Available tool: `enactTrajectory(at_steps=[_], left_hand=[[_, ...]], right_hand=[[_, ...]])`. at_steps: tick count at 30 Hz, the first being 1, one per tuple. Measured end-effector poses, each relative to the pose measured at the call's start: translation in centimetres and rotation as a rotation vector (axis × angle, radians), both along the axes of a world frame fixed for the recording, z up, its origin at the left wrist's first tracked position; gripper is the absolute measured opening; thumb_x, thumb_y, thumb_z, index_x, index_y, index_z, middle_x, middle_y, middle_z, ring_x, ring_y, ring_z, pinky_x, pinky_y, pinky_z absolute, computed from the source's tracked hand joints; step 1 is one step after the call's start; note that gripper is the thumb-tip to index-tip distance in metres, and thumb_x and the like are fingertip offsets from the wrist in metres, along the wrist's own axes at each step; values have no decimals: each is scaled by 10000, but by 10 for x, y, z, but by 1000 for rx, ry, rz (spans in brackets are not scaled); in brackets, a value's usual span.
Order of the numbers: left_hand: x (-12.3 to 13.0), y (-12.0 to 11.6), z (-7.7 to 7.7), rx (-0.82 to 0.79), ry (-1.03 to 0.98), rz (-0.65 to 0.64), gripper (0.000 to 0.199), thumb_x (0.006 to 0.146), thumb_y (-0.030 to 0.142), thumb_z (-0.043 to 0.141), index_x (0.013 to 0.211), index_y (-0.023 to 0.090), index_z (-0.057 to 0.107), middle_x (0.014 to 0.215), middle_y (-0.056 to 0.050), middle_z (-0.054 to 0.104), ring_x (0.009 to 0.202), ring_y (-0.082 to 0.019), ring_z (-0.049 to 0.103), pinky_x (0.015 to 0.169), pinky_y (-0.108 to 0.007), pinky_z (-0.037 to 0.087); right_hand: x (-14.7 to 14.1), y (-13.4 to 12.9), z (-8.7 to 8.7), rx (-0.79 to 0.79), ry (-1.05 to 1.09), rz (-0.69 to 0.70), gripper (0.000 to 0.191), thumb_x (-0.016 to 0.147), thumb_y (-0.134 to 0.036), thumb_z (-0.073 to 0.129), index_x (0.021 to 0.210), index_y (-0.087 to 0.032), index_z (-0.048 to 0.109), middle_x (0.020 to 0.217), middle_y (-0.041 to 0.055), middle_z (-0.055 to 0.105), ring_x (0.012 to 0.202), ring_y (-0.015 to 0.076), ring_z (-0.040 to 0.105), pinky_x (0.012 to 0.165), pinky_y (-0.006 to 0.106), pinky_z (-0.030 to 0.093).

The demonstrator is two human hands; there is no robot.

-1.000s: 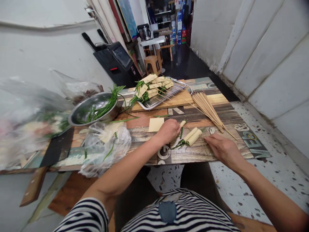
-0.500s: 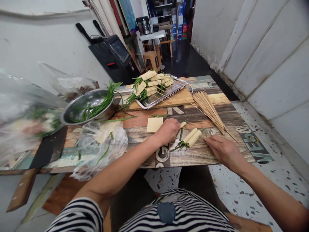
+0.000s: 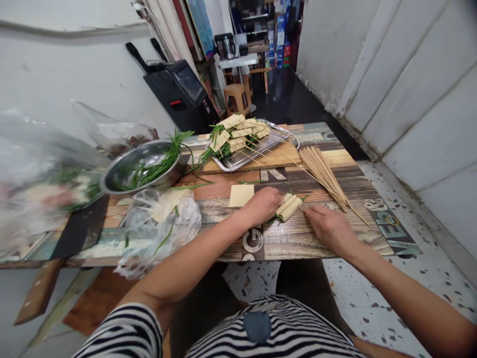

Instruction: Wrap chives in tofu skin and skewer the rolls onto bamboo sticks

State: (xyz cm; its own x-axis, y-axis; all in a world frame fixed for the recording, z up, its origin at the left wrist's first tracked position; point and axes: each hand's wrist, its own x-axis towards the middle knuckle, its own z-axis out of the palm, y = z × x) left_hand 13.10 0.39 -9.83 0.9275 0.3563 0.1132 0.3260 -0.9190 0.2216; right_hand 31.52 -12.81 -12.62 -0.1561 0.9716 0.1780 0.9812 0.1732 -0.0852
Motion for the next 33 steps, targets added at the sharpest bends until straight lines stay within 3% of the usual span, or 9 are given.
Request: enactTrajectory(at_steps=[3, 7, 10, 15, 23, 26, 28, 30, 33], left_hand=[[0, -9, 11, -27, 64, 61, 332, 938, 216, 391, 771, 126, 664, 789, -86, 648, 778, -167, 593, 730, -262, 434], [-1, -35, 15, 53, 95, 274, 432, 863, 507, 510, 906, 101, 652, 874, -135, 643, 856, -255, 603, 781, -355, 467], [3, -48, 7, 87, 37, 386, 394, 822, 443, 590, 1011, 97, 603, 934, -132, 643, 910, -266, 591, 833, -369, 464], [25, -41, 1, 98, -71, 397, 317, 832, 350, 600, 1056, 128, 567, 977, -103, 645, 948, -237, 579, 868, -348, 448], [53, -39, -9, 66, -89, 409, 441, 856, 503, 568, 1102, 138, 570, 1028, -100, 647, 1036, -263, 546, 851, -374, 431], [35, -48, -4, 94, -152, 413, 545, 833, 528, 592, 1157, 95, 524, 1062, -118, 636, 1020, -253, 562, 850, -359, 428], [11, -53, 1, 135, -160, 398, 413, 889, 457, 541, 1097, 100, 554, 1025, -109, 650, 970, -238, 585, 846, -359, 423], [-23, -58, 4, 147, -103, 388, 245, 933, 342, 488, 951, 127, 605, 918, -83, 674, 893, -219, 609, 823, -359, 422], [-81, -64, 4, 143, -90, 494, 214, 938, 239, 466, 845, 142, 632, 845, -72, 686, 854, -200, 621, 802, -348, 433]], right_hand=[[-5, -3, 2, 1, -54, -60, 273, 937, -185, 378, 841, -171, 633, 778, 40, 577, 620, 122, 467, 558, 270, 276], [-13, -7, 4, 34, -94, -94, 267, 934, -176, 387, 881, -167, 648, 797, 42, 588, 613, 122, 473, 554, 280, 258], [-13, -9, 5, 60, -97, -95, 285, 937, -173, 377, 877, -155, 655, 792, 50, 590, 635, 128, 496, 573, 274, 281], [8, -4, 11, 164, -85, -147, 329, 952, -213, 338, 904, -159, 658, 805, 61, 604, 674, 141, 519, 582, 271, 295], [38, -1, 12, 92, -248, -134, 296, 921, -235, 371, 965, -169, 656, 808, 58, 616, 594, 135, 510, 505, 283, 262], [31, -1, 22, 228, -245, -143, 308, 937, -289, 375, 954, -161, 654, 817, 66, 616, 592, 132, 506, 506, 275, 288], [17, 6, 30, 321, -206, -92, 331, 946, -337, 386, 945, -154, 662, 808, 68, 618, 623, 141, 520, 526, 274, 318], [-7, 23, 35, 340, -132, 83, 339, 950, -357, 398, 964, -155, 670, 841, 76, 634, 702, 158, 546, 598, 272, 370], [-55, 56, 36, 253, -84, 361, 305, 948, -325, 419, 1015, -163, 668, 922, 90, 654, 825, 186, 549, 732, 287, 398]])
